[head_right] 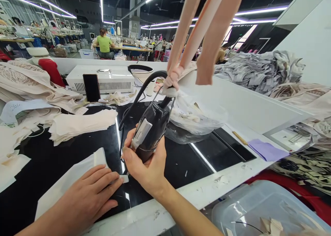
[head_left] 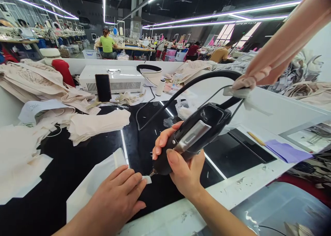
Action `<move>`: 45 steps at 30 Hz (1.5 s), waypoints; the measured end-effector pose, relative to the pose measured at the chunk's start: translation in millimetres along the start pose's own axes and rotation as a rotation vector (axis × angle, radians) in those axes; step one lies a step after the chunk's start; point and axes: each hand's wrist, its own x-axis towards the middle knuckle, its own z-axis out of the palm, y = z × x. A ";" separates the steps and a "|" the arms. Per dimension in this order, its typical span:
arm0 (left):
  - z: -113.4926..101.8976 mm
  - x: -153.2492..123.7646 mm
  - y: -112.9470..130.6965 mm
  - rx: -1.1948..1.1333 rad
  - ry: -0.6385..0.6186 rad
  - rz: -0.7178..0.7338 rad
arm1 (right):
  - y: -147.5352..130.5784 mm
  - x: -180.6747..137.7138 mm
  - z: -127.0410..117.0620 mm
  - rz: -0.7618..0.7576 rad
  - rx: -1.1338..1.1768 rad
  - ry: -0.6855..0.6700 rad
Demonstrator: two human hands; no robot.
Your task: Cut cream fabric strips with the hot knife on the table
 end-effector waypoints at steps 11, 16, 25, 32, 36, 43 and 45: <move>1.2 -1.7 0.3 -0.029 -0.028 -0.005 | -4.2 0.7 0.3 0.020 -0.011 0.027; 1.2 -2.4 2.6 -0.036 -0.047 -0.017 | -2.4 -0.3 1.6 0.006 -0.009 0.001; 3.2 -5.2 -0.1 -0.036 -0.055 -0.019 | -2.1 0.4 0.7 -0.011 -0.036 0.006; 1.9 -3.7 0.9 -0.019 -0.088 -0.012 | -0.1 -0.8 1.1 0.003 -0.061 0.007; 1.0 -3.9 1.7 -0.019 -0.071 -0.016 | -3.8 -0.8 -0.9 0.007 -0.046 0.016; 1.2 -4.7 2.0 -0.018 -0.094 -0.014 | -8.4 -6.8 -1.5 0.030 0.002 0.009; 0.1 -3.5 2.5 -0.015 -0.081 -0.011 | -6.3 -8.8 -1.3 0.029 -0.018 0.011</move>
